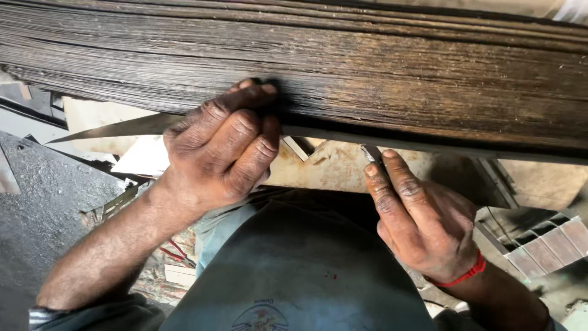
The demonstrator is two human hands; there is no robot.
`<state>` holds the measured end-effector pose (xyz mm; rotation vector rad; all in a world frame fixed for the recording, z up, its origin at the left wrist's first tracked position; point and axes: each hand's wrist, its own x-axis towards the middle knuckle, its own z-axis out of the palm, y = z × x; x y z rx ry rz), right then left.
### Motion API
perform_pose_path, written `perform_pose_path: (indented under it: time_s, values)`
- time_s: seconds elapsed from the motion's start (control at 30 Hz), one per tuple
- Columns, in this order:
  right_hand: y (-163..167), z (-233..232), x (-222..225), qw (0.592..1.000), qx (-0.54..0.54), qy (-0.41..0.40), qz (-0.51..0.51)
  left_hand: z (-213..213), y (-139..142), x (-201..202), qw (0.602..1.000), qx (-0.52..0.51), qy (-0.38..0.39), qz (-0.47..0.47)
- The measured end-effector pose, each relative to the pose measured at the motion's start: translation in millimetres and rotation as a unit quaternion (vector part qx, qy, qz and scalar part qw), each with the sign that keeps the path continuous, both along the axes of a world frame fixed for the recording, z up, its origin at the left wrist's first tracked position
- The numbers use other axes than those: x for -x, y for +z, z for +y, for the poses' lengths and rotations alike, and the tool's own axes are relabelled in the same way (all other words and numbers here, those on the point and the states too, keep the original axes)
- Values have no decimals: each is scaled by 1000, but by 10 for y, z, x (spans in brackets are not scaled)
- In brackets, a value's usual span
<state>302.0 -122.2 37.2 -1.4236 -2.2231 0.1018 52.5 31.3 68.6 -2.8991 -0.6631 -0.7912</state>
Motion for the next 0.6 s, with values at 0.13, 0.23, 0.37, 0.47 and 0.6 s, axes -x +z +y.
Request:
perform_pose_path:
  time_s: [0.13,0.23,0.37,0.47,0.6]
  values:
    - [44,-8,25,1000,3,-19,3,-20,-111,7,1000,-19,-11,-15]
    - [137,52,51,1000,2,-24,-15,-33,-174,19,999,-36,-16,-37]
    - [147,44,-32,1000,-10,-16,-24,-16,-238,49,996,-65,-35,-42]
    - [78,-199,-280,1000,8,-2,-1,-7,-298,90,996,-59,-45,-47]
    - [7,-892,-717,980,-147,-94,91,18,-422,181,995,-80,-48,-45]
